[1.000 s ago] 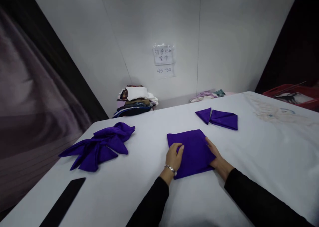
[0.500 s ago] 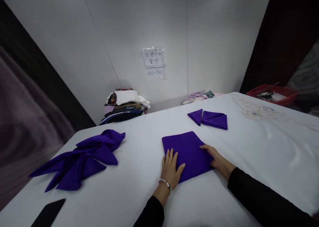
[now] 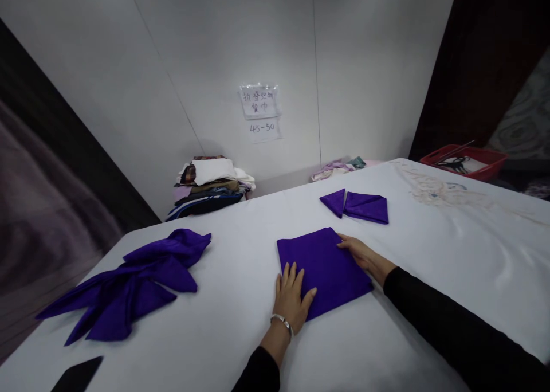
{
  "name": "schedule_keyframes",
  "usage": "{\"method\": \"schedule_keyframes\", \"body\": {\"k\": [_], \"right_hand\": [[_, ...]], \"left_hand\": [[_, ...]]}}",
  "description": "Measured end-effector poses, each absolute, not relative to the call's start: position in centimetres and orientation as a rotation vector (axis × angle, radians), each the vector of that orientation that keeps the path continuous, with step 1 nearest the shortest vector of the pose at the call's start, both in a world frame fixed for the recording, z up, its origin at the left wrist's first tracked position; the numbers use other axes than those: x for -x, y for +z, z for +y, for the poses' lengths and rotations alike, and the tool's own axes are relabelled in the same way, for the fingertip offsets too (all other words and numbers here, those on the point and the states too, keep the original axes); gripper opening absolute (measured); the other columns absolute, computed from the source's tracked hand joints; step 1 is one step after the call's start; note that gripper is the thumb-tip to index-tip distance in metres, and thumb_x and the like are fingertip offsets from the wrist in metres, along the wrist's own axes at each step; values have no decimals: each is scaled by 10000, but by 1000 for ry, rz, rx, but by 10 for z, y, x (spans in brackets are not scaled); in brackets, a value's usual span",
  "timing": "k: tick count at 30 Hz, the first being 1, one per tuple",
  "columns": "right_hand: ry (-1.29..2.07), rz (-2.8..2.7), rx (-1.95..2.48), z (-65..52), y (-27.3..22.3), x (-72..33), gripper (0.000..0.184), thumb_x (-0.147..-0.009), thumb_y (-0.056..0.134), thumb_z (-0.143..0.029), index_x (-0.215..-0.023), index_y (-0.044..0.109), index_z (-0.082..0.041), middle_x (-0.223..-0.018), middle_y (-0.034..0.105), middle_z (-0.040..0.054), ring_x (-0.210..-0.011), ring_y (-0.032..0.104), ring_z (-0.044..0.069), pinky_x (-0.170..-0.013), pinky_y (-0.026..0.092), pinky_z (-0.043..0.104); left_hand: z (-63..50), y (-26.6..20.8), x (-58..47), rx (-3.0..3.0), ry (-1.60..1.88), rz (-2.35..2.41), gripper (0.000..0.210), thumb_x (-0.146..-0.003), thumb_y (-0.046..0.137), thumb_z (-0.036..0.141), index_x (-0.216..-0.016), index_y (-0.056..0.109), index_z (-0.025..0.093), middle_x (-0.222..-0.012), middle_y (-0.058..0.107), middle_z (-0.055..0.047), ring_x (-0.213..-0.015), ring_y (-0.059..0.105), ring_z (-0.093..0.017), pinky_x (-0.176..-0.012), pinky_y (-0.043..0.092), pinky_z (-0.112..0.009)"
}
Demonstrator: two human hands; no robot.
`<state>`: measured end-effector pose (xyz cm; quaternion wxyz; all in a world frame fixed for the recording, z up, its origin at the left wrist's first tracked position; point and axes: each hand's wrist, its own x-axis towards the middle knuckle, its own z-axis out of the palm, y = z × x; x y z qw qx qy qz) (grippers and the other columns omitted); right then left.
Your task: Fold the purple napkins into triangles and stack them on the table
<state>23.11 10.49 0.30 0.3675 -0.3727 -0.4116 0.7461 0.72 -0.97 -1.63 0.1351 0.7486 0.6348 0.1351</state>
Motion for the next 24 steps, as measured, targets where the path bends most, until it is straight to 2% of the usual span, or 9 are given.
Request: {"method": "schedule_keyframes", "body": {"k": [4, 7, 10, 14, 16, 20, 24], "right_hand": [[1780, -991, 1126, 112, -6, -229, 778, -584, 492, -50, -1329, 362, -233, -894, 692, 26, -668, 655, 200, -643, 523, 360], [1710, -979, 1195, 113, -11, -232, 809, -623, 526, -72, -1378, 273, -210, -905, 688, 41, -655, 648, 194, -629, 520, 346], [1670, -1024, 1155, 112, -14, -238, 823, -633, 560, -85, -1387, 250, -196, -962, 676, 57, -702, 647, 186, -669, 515, 336], [1516, -1115, 1221, 114, -14, -248, 821, -636, 612, -122, -1380, 272, -186, -1193, 577, 117, -822, 636, 196, -755, 498, 357], [1371, -1214, 1281, 113, -15, -253, 757, -652, 622, -166, -1353, 338, -183, -1282, 501, 136, -943, 604, 229, -807, 480, 388], [950, -1607, 1332, 97, -23, -256, 541, -710, 574, -251, -1244, 502, -208, -1306, 486, 86, -1186, 444, 253, -978, 360, 431], [754, -2087, 1263, 63, -31, -254, 493, -790, 514, -343, -1271, 479, -239, -1375, 407, 53, -1272, 334, 230, -1067, 211, 454]], "left_hand": [[-10, -18, -7, -2162, 431, 1918, 598, -851, 316, 532, -1337, 370, 189, -1478, 185, -68, -1363, 43, -264, -1088, 97, -517], [-10, -20, -7, -2145, 422, 1939, 598, -847, 317, 536, -1337, 371, 198, -1474, 202, -66, -1362, 47, -269, -1083, 97, -524], [-10, -21, -7, -2137, 398, 1925, 617, -842, 301, 555, -1338, 371, 194, -1467, 226, -73, -1362, 54, -269, -1083, 91, -521], [-10, -20, -6, -2136, 435, 1927, 611, -849, 288, 549, -1337, 369, 190, -1473, 211, -74, -1363, 57, -259, -1086, 90, -504], [-10, -20, -5, -2121, 476, 1958, 589, -854, 297, 530, -1337, 365, 201, -1480, 190, -66, -1364, 56, -254, -1085, 94, -501], [-10, -21, -5, -2133, 452, 1969, 598, -846, 320, 530, -1352, 338, 211, -1484, 174, -59, -1364, 62, -256, -1084, 87, -508], [-8, -23, -6, -2161, 338, 1926, 642, -829, 318, 567, -1347, 356, 189, -1466, 222, -83, -1360, 77, -274, -1080, 78, -521]]}}
